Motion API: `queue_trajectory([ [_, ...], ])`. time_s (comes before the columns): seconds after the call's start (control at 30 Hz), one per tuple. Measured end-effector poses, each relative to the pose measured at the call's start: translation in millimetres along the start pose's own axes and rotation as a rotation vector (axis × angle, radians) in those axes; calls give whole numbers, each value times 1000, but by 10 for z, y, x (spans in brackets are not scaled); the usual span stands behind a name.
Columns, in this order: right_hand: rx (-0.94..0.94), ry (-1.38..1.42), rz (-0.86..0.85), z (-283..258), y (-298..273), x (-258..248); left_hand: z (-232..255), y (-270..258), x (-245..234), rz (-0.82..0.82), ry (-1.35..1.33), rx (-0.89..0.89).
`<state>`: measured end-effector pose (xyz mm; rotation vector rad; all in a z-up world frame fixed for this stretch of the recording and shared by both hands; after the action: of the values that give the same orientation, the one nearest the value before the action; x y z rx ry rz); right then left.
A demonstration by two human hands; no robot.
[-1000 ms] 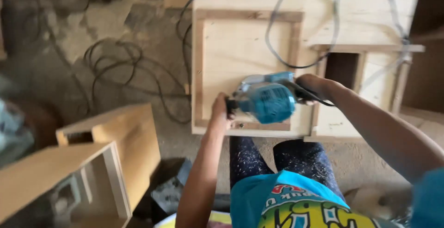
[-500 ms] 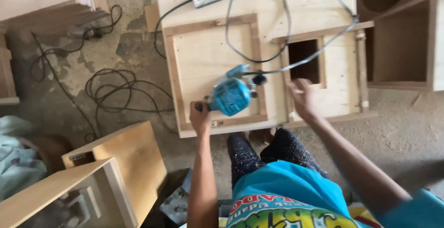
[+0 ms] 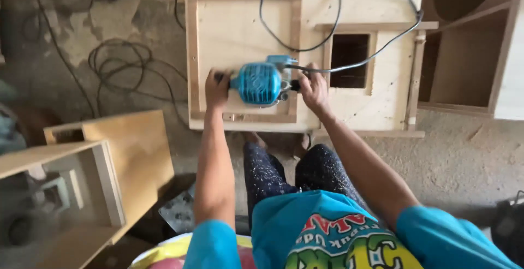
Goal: The person uses a power router to carve a rectangular groove into a wooden panel.
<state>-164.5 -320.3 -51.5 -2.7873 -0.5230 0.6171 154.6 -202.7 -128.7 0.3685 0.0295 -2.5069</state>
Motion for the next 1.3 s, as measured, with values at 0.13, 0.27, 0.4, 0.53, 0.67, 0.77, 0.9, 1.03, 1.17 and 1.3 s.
queue_trajectory([
  [0.13,-38,-30,191,125,-407,-31,167,534,298,-159,120,254],
  [0.27,-106,-51,263,135,-670,66,395,442,476,-312,31,120],
  [0.4,111,145,316,926,-240,-23,251,235,358,-266,105,70],
  [0.53,1,194,273,726,-234,-31,320,-156,151,-132,77,238],
  [0.67,-192,-268,357,729,-28,-39,542,-216,-18,-212,127,-42],
  [0.77,-91,40,285,1065,358,-14,515,-458,-282,-199,120,-212],
  [0.9,-592,-602,228,151,486,623,687,-931,-619,-30,179,13],
  [1.03,-512,-472,-43,-431,1013,1094,661,-1301,-689,103,136,-13],
  [1.17,-1061,-704,196,-650,644,1317,839,-1256,-790,55,371,75],
  [1.3,-356,-127,-47,38,986,901,684,-870,-760,-100,418,-3],
])
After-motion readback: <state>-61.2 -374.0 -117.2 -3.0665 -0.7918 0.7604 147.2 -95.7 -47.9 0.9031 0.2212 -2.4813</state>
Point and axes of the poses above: each hand's wrist, its own y-axis towards the middle knuckle, its own x-axis out of the palm, z = x × y, the point moved 10 cm from there along y, towards the middle knuckle, and after that the axes turned 13 degrees about x, right-handed, at the moved point
